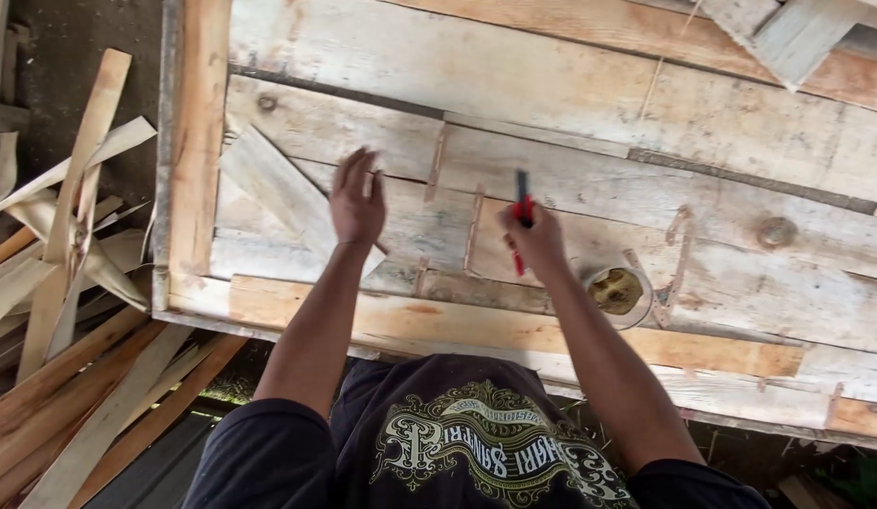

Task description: Applying glue to thin wood slats and attaching them to a larger wooden panel, then trimming with a utility knife.

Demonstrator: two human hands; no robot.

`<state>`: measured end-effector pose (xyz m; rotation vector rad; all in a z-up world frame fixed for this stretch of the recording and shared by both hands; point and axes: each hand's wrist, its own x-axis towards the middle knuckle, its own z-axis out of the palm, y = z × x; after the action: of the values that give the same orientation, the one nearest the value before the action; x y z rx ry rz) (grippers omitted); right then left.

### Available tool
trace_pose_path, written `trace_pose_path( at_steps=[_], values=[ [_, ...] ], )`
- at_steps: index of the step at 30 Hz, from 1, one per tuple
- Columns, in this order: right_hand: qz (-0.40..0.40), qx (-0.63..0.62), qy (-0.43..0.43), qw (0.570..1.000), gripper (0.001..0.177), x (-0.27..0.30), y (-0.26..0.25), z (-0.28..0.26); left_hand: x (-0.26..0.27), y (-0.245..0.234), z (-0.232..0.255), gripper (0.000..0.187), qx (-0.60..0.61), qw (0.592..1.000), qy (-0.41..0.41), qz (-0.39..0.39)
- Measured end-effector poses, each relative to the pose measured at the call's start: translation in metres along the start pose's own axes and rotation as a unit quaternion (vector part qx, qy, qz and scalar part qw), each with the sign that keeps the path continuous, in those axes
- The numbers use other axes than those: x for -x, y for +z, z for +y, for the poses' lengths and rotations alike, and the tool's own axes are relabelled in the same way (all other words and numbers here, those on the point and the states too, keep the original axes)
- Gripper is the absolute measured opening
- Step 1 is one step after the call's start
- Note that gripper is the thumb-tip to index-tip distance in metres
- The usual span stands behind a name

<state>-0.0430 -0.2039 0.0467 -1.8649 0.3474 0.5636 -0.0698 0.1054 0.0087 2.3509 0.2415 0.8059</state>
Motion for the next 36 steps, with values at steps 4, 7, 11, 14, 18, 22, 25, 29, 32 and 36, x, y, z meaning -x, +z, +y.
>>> trace_pose_path(
  at_steps=[4, 7, 11, 14, 18, 22, 25, 29, 32, 36],
  values=[
    [-0.062, -0.035, 0.026, 0.997, 0.022, 0.041, 0.084, 0.002, 0.034, -0.054, -0.074, 0.041, -0.081, 0.994, -0.069, 0.022],
    [-0.118, -0.013, 0.047, 0.992, 0.025, 0.066, 0.130, -0.011, 0.041, -0.084, -0.100, 0.048, -0.112, 0.980, -0.165, -0.007],
    [-0.097, 0.072, 0.079, 0.989, 0.022, 0.076, 0.182, -0.023, 0.020, -0.114, -0.123, 0.057, -0.129, 0.963, -0.229, -0.056],
    [-0.078, 0.125, 0.082, 0.986, 0.027, 0.071, 0.209, -0.016, 0.005, -0.126, -0.145, 0.065, -0.142, 0.950, -0.257, -0.103],
    [-0.047, 0.175, 0.098, 0.979, 0.032, 0.068, 0.232, -0.019, -0.015, -0.128, -0.173, 0.076, -0.167, 0.941, -0.225, -0.190],
    [-0.003, 0.078, 0.125, 0.989, 0.030, 0.072, 0.242, -0.025, -0.045, -0.142, -0.164, 0.082, -0.202, 0.912, -0.252, -0.253],
    [0.017, 0.019, 0.135, 0.991, 0.025, 0.073, 0.245, -0.030, -0.054, -0.142, -0.172, 0.079, -0.222, 0.903, -0.249, -0.269],
    [0.076, -0.072, 0.121, 0.987, 0.025, 0.065, 0.241, -0.040, -0.059, -0.137, -0.191, 0.075, -0.232, 0.918, -0.230, -0.227],
    [0.088, -0.090, 0.087, 0.988, 0.025, 0.050, 0.236, -0.047, -0.061, -0.135, -0.194, 0.072, -0.216, 0.931, -0.221, -0.191],
    [0.121, -0.082, 0.026, 0.989, 0.021, 0.023, 0.226, -0.068, -0.065, -0.118, -0.209, 0.066, -0.203, 0.940, -0.247, -0.119]
  ],
)
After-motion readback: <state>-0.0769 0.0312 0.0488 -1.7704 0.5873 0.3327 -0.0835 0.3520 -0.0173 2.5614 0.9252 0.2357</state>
